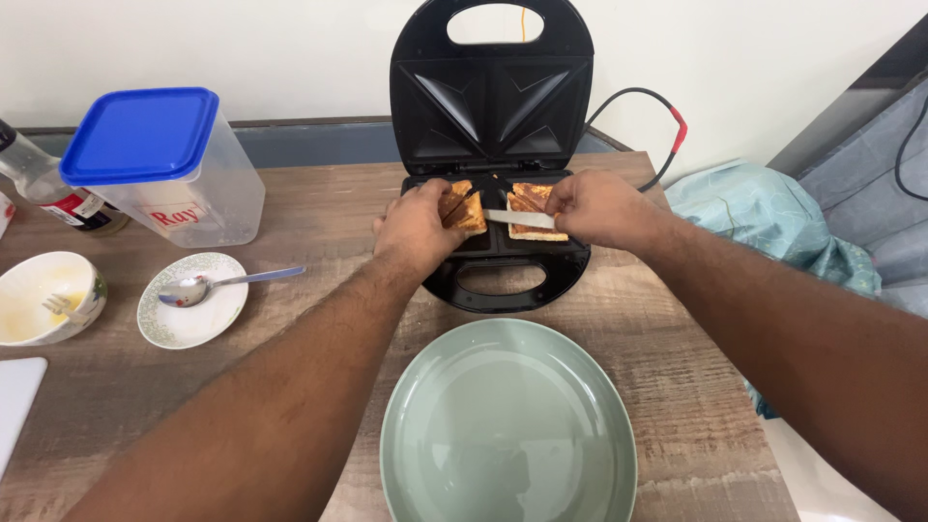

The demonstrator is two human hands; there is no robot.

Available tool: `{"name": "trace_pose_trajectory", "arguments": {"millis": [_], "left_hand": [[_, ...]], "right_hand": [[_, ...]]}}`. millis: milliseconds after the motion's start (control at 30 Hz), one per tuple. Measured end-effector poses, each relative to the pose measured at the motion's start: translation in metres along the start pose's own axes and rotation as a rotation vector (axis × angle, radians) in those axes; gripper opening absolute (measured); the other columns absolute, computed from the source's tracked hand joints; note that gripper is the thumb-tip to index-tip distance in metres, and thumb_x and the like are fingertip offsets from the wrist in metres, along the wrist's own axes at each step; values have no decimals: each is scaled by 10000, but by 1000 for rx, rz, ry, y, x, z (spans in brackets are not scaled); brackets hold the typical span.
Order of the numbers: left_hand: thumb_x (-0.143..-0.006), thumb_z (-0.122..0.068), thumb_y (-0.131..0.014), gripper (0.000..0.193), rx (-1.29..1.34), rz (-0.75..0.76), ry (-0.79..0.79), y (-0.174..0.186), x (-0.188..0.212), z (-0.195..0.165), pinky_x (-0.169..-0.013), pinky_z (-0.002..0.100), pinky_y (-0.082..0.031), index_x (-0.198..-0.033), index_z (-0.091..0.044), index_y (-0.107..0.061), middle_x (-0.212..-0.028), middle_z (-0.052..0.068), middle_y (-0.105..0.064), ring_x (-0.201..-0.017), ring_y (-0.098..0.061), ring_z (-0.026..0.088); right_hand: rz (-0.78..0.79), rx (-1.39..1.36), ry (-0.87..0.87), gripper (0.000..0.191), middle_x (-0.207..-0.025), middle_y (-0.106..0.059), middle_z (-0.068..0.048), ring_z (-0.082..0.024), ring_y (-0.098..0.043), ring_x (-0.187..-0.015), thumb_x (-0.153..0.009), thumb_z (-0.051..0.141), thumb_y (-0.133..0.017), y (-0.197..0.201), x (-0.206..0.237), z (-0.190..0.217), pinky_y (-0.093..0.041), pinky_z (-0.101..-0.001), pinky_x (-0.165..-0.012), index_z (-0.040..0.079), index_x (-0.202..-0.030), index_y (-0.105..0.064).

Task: The person plugs a sandwich press into a wall socket and arranges the cord on the table. They place sandwich halves into the press, close it to toast them, then open it and use a knife to transfer the toasted sandwiches onto a plate before closing the press.

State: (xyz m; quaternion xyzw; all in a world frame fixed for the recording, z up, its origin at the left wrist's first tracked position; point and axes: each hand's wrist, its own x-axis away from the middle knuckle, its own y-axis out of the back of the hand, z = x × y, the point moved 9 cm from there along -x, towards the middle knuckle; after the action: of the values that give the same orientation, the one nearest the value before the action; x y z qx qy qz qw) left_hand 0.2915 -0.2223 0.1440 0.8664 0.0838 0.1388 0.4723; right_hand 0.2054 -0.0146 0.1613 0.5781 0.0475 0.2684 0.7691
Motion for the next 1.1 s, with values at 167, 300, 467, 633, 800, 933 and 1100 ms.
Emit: {"name": "trace_pose_trajectory", "arguments": {"millis": [167,300,467,633,800,933,1100], "left_hand": [[-799,-303,-856,703,-37,-35,-63,4,-1,-3,-1174,443,-350,-1415,-219,-529,-1402,26,-544,-1361,-462,256],[-770,-265,-873,699,-53,-18,-95,2,-1,-1,-1169,399,-375,-1387,-202,-550,-1400,49,-526,-1355,-451,289],[-778,-157,-827,663,-90,-57,-109,3,-3,1,-1157,406,-387,-1381,-167,-553,-1394,82,-518,-1349,-454,314],[-855,-148,-752,463,-103,-138,-167,7,-3,-4,-1064,438,-466,-1292,-121,-600,-1288,129,-600,-1237,-566,332],[-861,-107,-692,375,-74,-216,-179,13,1,-9,-921,487,-526,-1227,-105,-612,-1131,146,-681,-1085,-652,356],[-878,-110,-675,357,-72,-206,-157,12,4,-10,-948,483,-511,-1230,-129,-623,-1115,130,-704,-1092,-637,348],[-892,-146,-691,254,-146,-252,-223,8,10,-17,-995,467,-486,-1144,-129,-657,-1119,92,-712,-1115,-618,306]], "right_hand": [[52,-329,-27,264,-816,-726,-100,-152,-660,-677,-837,108,-670,-10,1,-14,-559,-319,-650,35,-1071,-769],[98,-600,-42,259,-757,-671,-88,-151,-590,-598,-831,88,-684,-18,4,-21,-455,-312,-529,4,-1067,-749],[101,-596,-89,260,-775,-686,-48,-105,-594,-603,-828,96,-684,-23,7,-28,-471,-271,-525,38,-1070,-760],[117,-633,-123,269,-774,-667,-58,-119,-593,-584,-820,89,-670,-28,14,-28,-452,-281,-504,49,-1071,-761],[118,-611,-135,267,-797,-681,-48,-110,-603,-583,-819,99,-674,-31,18,-24,-488,-261,-509,38,-1068,-749],[103,-597,-96,272,-804,-679,-43,-118,-596,-577,-818,103,-679,-36,18,-12,-466,-274,-501,39,-1072,-751],[33,-450,-46,264,-755,-706,-52,-136,-650,-563,-822,111,-661,-43,11,5,-533,-279,-529,42,-1065,-739]]}}
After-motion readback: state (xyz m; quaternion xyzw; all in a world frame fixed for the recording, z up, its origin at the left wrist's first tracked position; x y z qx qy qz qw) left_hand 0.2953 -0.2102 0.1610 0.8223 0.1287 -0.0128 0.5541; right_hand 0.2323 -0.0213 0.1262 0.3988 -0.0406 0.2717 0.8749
